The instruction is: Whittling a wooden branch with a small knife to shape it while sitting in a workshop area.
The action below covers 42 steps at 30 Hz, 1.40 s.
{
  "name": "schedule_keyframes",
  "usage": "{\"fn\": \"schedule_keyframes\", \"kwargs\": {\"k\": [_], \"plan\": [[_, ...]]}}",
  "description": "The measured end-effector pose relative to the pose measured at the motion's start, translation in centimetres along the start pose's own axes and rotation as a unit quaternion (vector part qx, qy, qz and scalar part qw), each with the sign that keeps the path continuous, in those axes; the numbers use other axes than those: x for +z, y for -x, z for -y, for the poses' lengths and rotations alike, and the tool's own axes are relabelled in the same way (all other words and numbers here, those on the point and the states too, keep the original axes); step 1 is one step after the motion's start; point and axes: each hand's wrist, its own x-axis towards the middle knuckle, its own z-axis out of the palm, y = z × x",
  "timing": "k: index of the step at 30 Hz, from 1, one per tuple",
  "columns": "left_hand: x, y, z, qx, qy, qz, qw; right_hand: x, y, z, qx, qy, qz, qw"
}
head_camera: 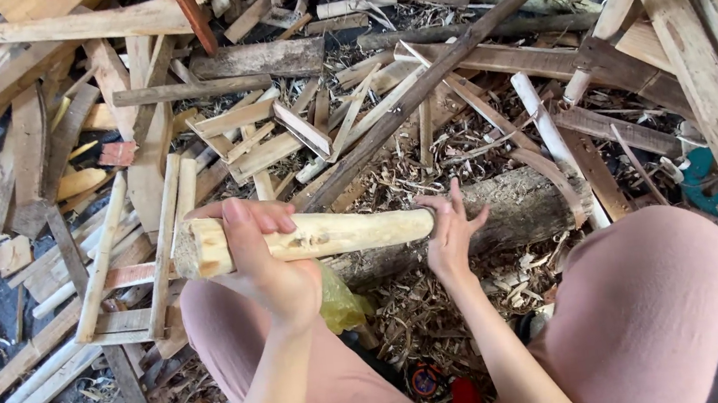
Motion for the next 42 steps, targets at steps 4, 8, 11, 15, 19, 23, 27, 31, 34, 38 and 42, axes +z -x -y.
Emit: {"fn": "schedule_keyframes", "kwargs": {"k": [4, 8, 11, 15, 19, 23, 27, 31, 34, 38, 42], "plan": [[0.3, 0.6, -0.5, 0.011, -0.053, -0.054, 0.997, -1.9, 0.8, 11.7, -0.120, -0.008, -0.005, 0.993], [0.4, 0.9, -1.2, 0.005, -0.056, -0.058, 0.997, -0.8, 0.9, 8.1, -0.164, -0.001, -0.035, 0.986], [0.2, 0.8, -1.0, 0.007, -0.039, -0.051, 0.998, -0.2, 0.8, 1.4, -0.089, 0.046, -0.021, 0.995], [0.0, 1.2, -0.8, 0.005, -0.018, -0.036, 0.999, -0.2, 0.6, -1.2, -0.002, 0.066, -0.009, 0.998], [-1.1, -0.3, 0.6, 0.009, -0.036, -0.040, 0.999, -0.7, 0.0, -2.0, -0.099, 0.193, -0.060, 0.974], [-1.3, -0.8, 1.1, 0.002, -0.005, -0.041, 0.999, -0.1, 0.0, -4.0, -0.143, 0.019, 0.045, 0.988], [-1.3, -0.7, 1.7, -0.009, -0.010, -0.041, 0.999, -0.6, -0.3, -1.4, -0.081, -0.104, 0.106, 0.986], [-1.2, -0.1, 1.1, 0.006, -0.009, -0.002, 1.000, 0.1, 0.1, -1.2, -0.035, -0.143, 0.118, 0.982], [-1.0, 0.5, 0.2, 0.009, -0.004, 0.024, 1.000, -0.2, 0.7, 1.1, -0.009, -0.146, 0.097, 0.984], [-0.7, 1.3, 0.6, 0.007, 0.047, 0.067, 0.997, -3.6, 2.6, 12.6, -0.045, -0.200, 0.101, 0.973], [-1.2, 1.8, 0.6, -0.008, 0.052, 0.055, 0.997, -5.0, 3.7, 17.5, -0.186, -0.146, 0.081, 0.968]]}}
